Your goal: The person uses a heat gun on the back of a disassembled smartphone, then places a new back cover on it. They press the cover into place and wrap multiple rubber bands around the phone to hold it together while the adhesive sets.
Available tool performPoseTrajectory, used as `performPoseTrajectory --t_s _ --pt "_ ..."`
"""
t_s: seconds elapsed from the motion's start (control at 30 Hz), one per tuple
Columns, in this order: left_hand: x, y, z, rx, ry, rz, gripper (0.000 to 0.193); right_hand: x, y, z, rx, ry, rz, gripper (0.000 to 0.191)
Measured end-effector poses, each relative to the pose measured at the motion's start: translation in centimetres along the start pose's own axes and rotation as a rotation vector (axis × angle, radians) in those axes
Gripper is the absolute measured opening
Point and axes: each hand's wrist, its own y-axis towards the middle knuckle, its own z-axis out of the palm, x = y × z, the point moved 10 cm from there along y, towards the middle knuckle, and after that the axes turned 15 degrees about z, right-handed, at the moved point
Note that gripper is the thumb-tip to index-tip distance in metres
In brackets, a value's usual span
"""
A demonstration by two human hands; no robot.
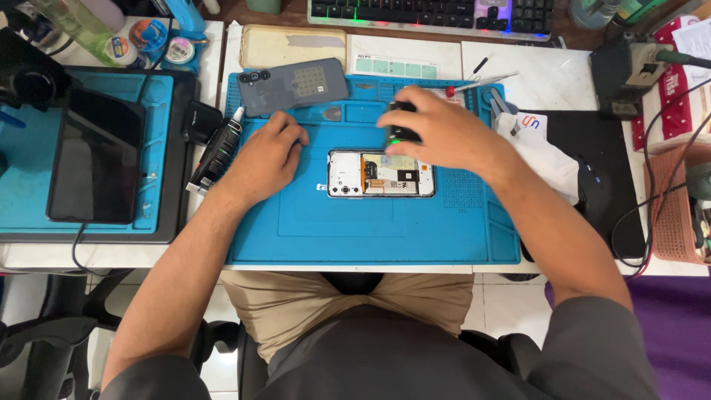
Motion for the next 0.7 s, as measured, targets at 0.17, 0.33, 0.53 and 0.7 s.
performPoseTrajectory --t_s 0.17,0.33,0.53,0.7 --pt "0.0 -0.1 -0.2 -0.021 -0.011 0.009 0.016 4.8 1.8 0.7 0.007 0.069 -0.138 0.049" --pt "0.1 0.0 -0.4 -0.037 -0.026 0.008 0.019 9.2 2.1 1.1 -0.010 0.078 -0.303 0.046" --pt "0.3 0.0 -0.3 -0.029 -0.032 0.007 0.017 13.3 -0.7 1.6 -0.012 0.106 -0.443 0.045" --pt "0.6 -0.1 -0.1 -0.013 -0.028 -0.017 0.015 14.9 -3.4 1.8 0.041 0.089 -0.491 0.046"
